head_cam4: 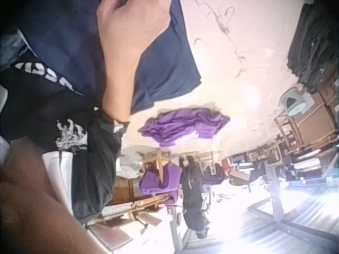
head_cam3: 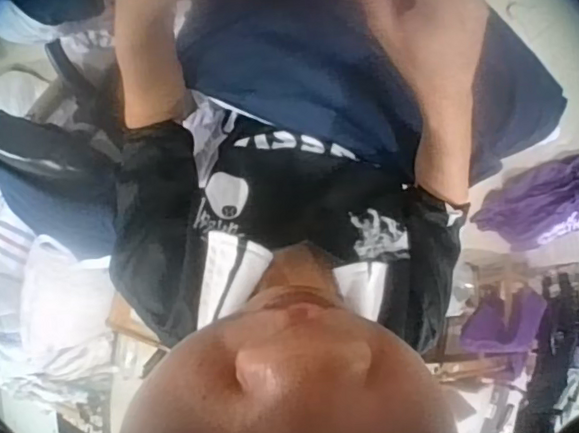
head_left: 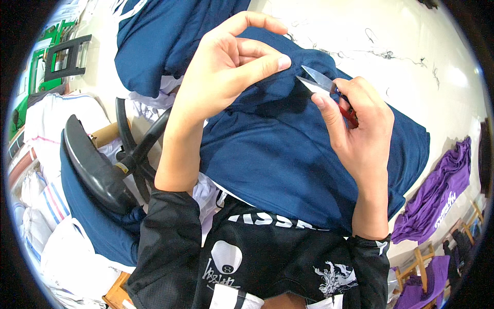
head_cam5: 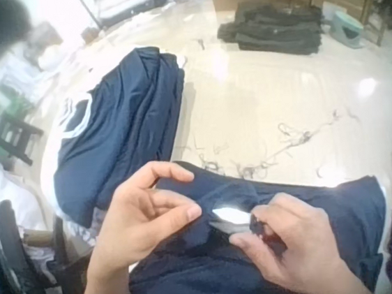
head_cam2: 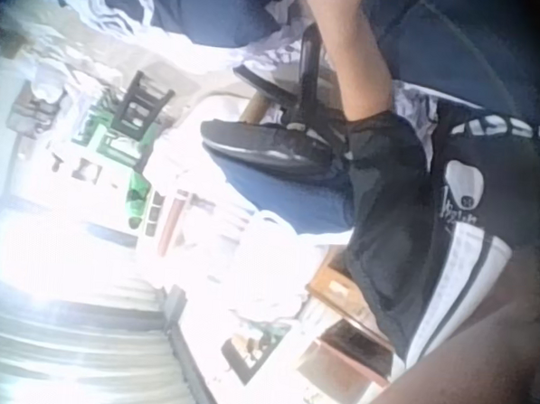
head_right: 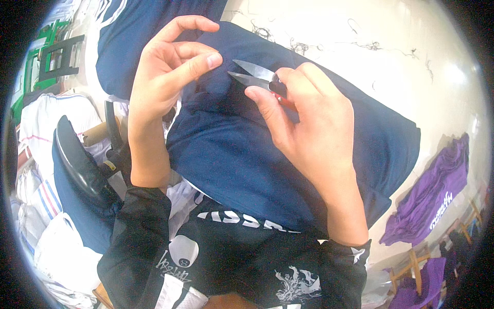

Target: The person uses small scissors to trim loose threads from the seams and edges of a navy blue and white shirt. They repeatedly reposition the shirt to access different areas and continue cutting stray threads throughout the clip.

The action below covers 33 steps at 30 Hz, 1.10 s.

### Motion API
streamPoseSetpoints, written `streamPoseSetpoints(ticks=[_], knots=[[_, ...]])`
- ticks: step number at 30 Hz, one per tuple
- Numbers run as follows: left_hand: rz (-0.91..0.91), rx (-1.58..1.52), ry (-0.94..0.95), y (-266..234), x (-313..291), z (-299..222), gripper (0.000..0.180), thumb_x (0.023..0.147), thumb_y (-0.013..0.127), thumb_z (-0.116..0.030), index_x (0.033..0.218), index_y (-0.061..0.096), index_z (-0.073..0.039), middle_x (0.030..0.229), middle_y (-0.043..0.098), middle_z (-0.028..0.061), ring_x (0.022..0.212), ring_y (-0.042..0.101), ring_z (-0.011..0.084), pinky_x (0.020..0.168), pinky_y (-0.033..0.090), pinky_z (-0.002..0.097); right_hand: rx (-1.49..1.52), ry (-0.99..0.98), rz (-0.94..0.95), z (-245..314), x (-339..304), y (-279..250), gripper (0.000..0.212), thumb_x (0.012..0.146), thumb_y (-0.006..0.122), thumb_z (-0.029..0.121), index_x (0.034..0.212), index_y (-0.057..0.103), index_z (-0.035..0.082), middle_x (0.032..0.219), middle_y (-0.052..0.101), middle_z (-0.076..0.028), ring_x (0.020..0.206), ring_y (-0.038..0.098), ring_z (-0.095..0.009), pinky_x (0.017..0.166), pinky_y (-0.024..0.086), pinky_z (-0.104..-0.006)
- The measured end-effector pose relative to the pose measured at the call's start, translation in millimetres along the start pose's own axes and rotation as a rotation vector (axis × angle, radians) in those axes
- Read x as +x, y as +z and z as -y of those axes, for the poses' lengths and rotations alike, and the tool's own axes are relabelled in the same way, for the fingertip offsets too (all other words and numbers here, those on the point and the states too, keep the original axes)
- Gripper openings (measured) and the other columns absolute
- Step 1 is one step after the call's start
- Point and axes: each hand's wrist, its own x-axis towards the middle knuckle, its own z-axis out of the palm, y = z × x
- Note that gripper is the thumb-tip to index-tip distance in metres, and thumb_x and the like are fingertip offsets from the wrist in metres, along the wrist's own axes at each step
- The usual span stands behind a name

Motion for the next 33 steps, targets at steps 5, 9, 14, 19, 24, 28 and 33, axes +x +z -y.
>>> streamPoseSetpoints(ticks=[5, 9, 14, 19, 24, 28, 33], knots=[[-0.007, 0.009, 0.026, 1.6, 1.6, 0.4, 0.036, 0.088, 0.069, -0.004, 0.12, 0.054, 0.001, 0.086, 0.072, 0.0082, 0.078, 0.064, 0.0059, 0.068, 0.048, 0.0172, 0.023, 0.027, 0.018, 0.2, -0.8, 1.4, 0.031, 0.082, 0.076, 0.026, 0.092, 0.064, -0.001, 0.073, 0.056, -0.01, 0.06, 0.063, -0.022, 0.054, 0.051, -0.031], [-0.012, -0.023, 0.018, 2.5, 1.6, -2.2, 0.036, 0.088, 0.069, -0.004, 0.12, 0.053, 0.001, 0.087, 0.072, 0.009, 0.08, 0.065, 0.0072, 0.071, 0.049, 0.0185, 0.028, -0.001, 0.006, -2.4, -0.6, 3.2, 0.031, 0.082, 0.076, 0.026, 0.092, 0.064, -0.001, 0.073, 0.057, -0.01, 0.06, 0.064, -0.022, 0.053, 0.05, -0.0307], [-0.037, -0.034, -0.021, 2.0, 1.9, -4.7, 0.041, 0.086, 0.069, -0.002, 0.123, 0.052, 0.002, 0.087, 0.072, 0.008, 0.08, 0.064, 0.0071, 0.072, 0.047, 0.0185, 0.035, 0.015, 0.002, -2.7, -0.7, 5.0, 0.031, 0.081, 0.076, 0.025, 0.092, 0.064, -0.001, 0.073, 0.057, -0.01, 0.059, 0.063, -0.022, 0.052, 0.049, -0.0308], [-0.032, 0.009, -0.021, 0.2, 2.8, -6.6, 0.042, 0.085, 0.069, -0.002, 0.123, 0.052, 0.002, 0.085, 0.072, 0.0071, 0.079, 0.063, 0.0059, 0.071, 0.046, 0.0176, 0.035, 0.01, -0.008, -1.6, -0.3, 4.5, 0.031, 0.081, 0.077, 0.025, 0.091, 0.063, -0.001, 0.073, 0.057, -0.011, 0.059, 0.064, -0.022, 0.052, 0.048, -0.031], [-0.035, 0.009, 0.054, 1.7, 3.2, 0.0, 0.038, 0.088, 0.069, -0.003, 0.121, 0.053, 0.002, 0.083, 0.071, 0.0067, 0.076, 0.062, 0.0042, 0.068, 0.046, 0.0162, 0.041, -0.004, -0.003, -4.7, -0.4, 7.6, 0.031, 0.082, 0.076, 0.025, 0.091, 0.063, -0.001, 0.073, 0.057, -0.011, 0.059, 0.063, -0.022, 0.052, 0.048, -0.0312], [-0.033, 0.02, 0.046, 2.3, 3.1, -2.2, 0.038, 0.088, 0.069, -0.003, 0.121, 0.053, 0.002, 0.084, 0.071, 0.007, 0.077, 0.063, 0.0045, 0.068, 0.046, 0.0162, 0.057, -0.011, -0.007, -6.6, 0.5, 8.9, 0.031, 0.082, 0.076, 0.025, 0.09, 0.063, -0.001, 0.073, 0.057, -0.011, 0.058, 0.062, -0.022, 0.052, 0.047, -0.0313], [-0.019, 0.044, -0.034, 1.2, 4.5, -5.9, 0.044, 0.085, 0.069, -0.001, 0.125, 0.051, 0.002, 0.089, 0.072, 0.008, 0.084, 0.065, 0.0087, 0.075, 0.047, 0.0189, 0.071, 0.031, 0.023, -7.6, 1.4, 8.3, 0.03, 0.083, 0.075, 0.025, 0.09, 0.063, -0.002, 0.072, 0.057, -0.011, 0.058, 0.061, -0.023, 0.052, 0.046, -0.0313]])
